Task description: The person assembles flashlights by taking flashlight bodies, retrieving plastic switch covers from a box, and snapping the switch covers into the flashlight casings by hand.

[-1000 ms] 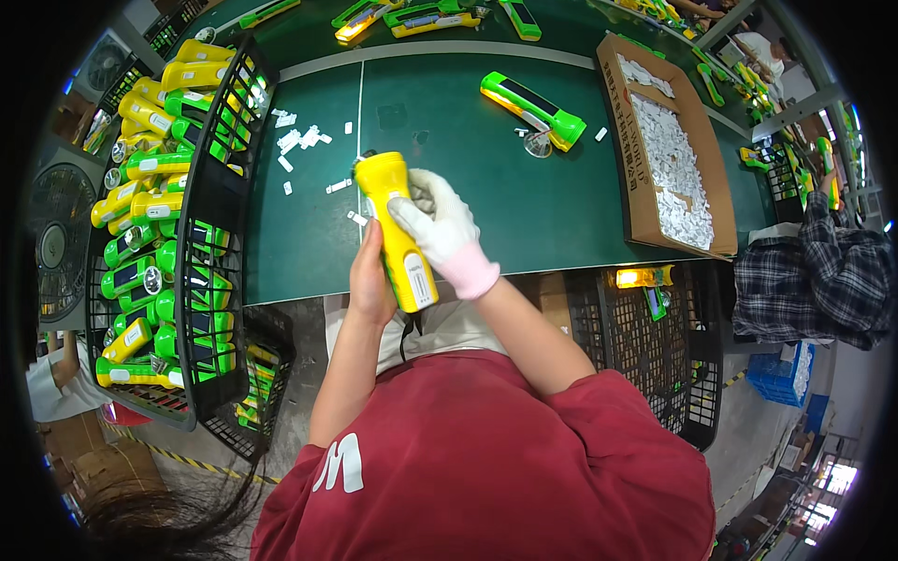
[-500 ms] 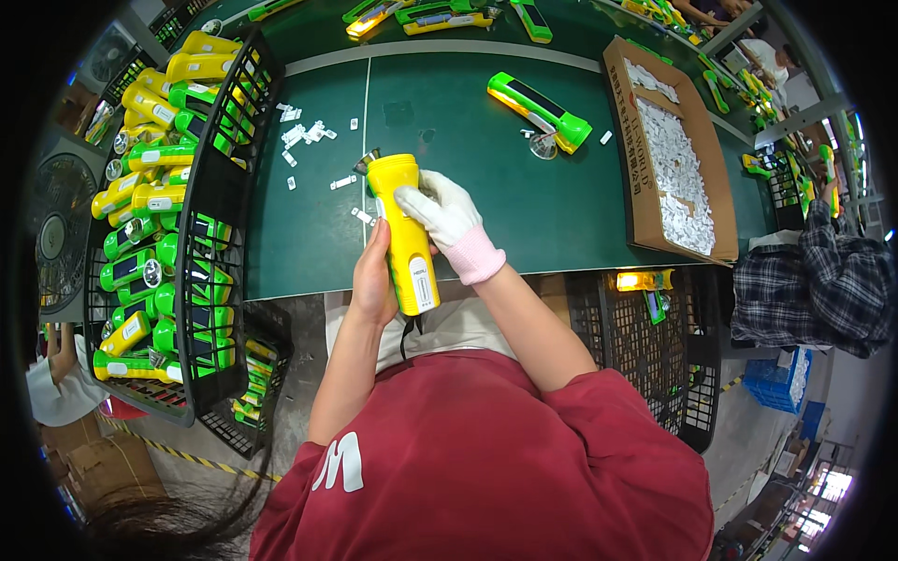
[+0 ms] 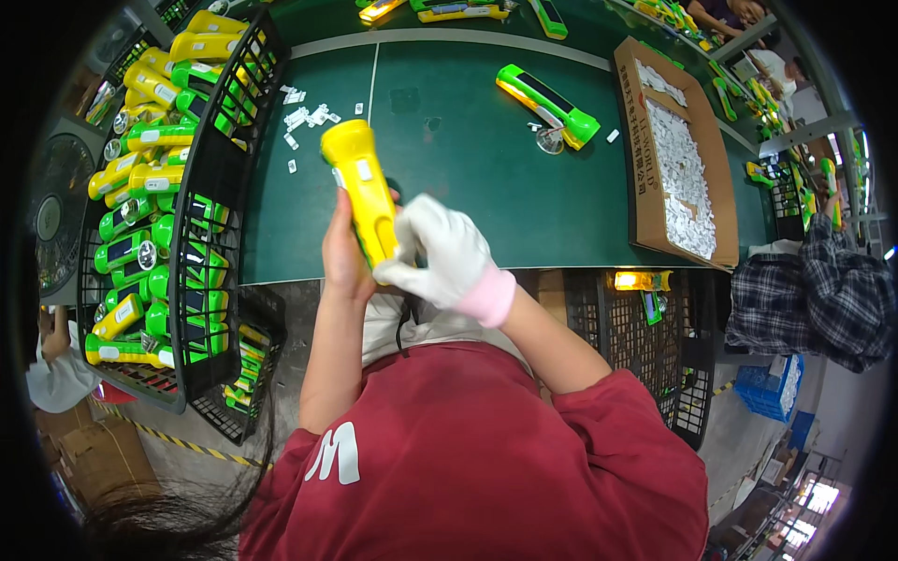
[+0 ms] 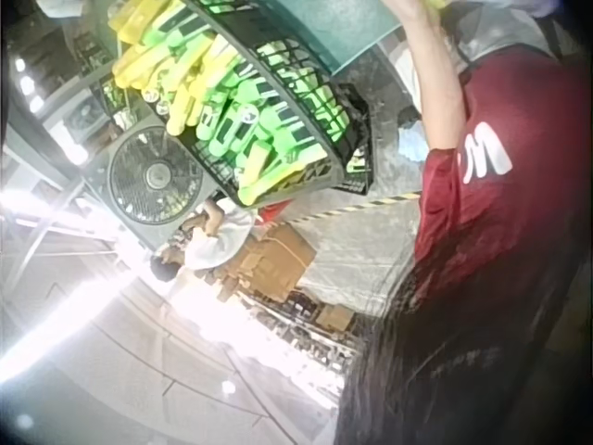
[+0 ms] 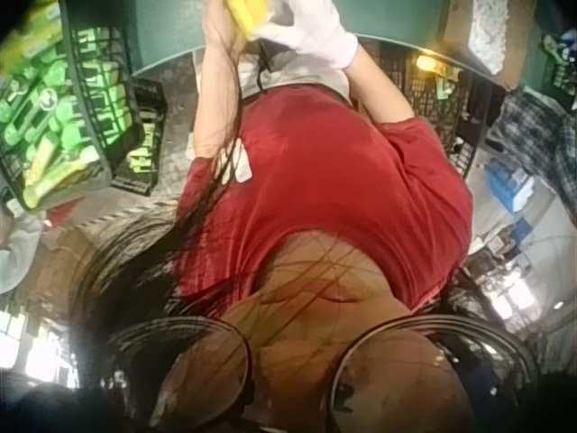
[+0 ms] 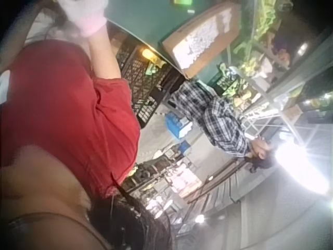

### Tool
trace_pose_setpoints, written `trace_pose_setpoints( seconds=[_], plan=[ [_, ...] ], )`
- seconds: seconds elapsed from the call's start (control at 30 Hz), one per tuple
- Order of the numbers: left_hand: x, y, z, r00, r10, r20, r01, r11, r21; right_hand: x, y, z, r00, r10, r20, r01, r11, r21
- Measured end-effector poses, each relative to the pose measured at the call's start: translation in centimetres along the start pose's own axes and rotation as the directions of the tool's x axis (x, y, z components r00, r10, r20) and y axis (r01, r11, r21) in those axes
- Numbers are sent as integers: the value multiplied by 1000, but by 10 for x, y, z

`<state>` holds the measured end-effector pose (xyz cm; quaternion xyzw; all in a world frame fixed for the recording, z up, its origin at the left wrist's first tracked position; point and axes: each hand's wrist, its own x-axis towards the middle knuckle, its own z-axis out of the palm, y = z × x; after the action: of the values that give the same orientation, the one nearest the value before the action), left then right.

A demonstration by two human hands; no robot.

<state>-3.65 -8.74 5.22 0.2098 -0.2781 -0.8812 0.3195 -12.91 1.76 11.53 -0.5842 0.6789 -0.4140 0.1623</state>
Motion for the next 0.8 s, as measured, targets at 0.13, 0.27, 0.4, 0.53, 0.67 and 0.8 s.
trace_pose_setpoints(
  seconds=[0.13, 0.27, 0.4, 0.53, 0.67, 0.8],
  plan=[
    [3, 17, -4, 981, -25, 195, 88, 943, -321, -31, -6, 13, 814, -577, 72, 579, 795, -179],
    [-2, 23, 7, 904, 42, 425, 185, 859, -477, -39, -12, 15, 818, -565, 102, 573, 817, -66],
    [-4, 21, 8, 898, 60, 436, 135, 905, -402, -38, -8, 11, 809, -583, 77, 588, 794, -157],
    [-13, 6, 10, 896, 15, 443, 99, 967, -233, -8, -16, 10, 936, 67, -346, -39, 996, 86],
    [-14, -7, 9, 958, -38, 283, 89, 981, -172, -13, 10, 30, 865, 464, -189, -320, 802, 505],
    [-16, -5, 20, 956, 73, 285, -87, 995, 38, -21, 10, 26, 814, 580, 13, -496, 684, 535]
  ],
)
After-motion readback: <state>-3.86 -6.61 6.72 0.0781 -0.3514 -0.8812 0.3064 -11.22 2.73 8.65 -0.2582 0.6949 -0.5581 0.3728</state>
